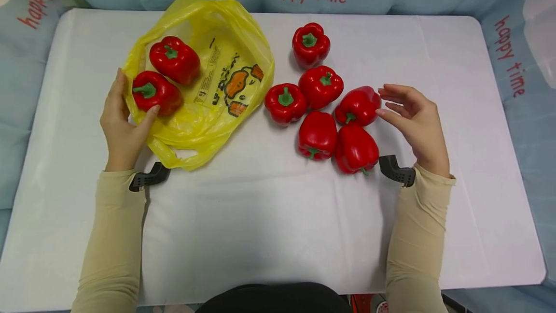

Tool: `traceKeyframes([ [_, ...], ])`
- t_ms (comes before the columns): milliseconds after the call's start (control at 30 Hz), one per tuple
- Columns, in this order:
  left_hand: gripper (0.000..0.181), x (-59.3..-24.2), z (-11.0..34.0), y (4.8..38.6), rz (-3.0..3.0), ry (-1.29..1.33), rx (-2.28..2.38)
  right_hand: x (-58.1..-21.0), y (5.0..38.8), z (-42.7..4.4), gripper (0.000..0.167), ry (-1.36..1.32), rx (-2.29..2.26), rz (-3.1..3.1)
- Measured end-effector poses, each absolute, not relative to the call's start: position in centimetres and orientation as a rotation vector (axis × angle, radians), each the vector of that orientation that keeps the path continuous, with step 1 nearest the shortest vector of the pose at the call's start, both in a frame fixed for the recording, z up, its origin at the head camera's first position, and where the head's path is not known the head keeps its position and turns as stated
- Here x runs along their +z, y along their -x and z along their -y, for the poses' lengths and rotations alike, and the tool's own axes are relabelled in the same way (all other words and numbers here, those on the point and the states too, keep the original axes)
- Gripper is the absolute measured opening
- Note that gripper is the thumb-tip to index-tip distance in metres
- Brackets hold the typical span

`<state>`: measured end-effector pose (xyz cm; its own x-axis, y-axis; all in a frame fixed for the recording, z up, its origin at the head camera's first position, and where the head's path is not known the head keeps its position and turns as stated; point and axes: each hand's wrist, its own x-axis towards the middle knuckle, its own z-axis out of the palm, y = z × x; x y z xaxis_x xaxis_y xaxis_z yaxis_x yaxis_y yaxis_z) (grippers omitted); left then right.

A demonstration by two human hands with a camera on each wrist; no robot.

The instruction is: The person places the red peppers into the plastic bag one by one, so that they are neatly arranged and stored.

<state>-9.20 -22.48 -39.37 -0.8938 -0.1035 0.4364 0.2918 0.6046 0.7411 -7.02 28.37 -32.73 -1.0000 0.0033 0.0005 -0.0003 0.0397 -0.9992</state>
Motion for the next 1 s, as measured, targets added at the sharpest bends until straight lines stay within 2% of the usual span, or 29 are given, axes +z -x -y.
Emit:
traceKeyframes([
  [567,0.07,-39.2,22.4,9.1,2.394,0.132,-1.243,-35.5,7.9,-29.7,0.049,-0.098,1.98,2.496],
  [800,0.069,-39.1,22.4,9.1,2.398,0.131,-1.237,-36.1,8.2,-29.6,0.053,-0.142,1.756,2.603],
  [1000,0.069,-39.1,22.4,9.1,2.401,0.126,-1.238,-36.3,8.3,-29.2,0.047,-0.068,1.73,2.559],
])
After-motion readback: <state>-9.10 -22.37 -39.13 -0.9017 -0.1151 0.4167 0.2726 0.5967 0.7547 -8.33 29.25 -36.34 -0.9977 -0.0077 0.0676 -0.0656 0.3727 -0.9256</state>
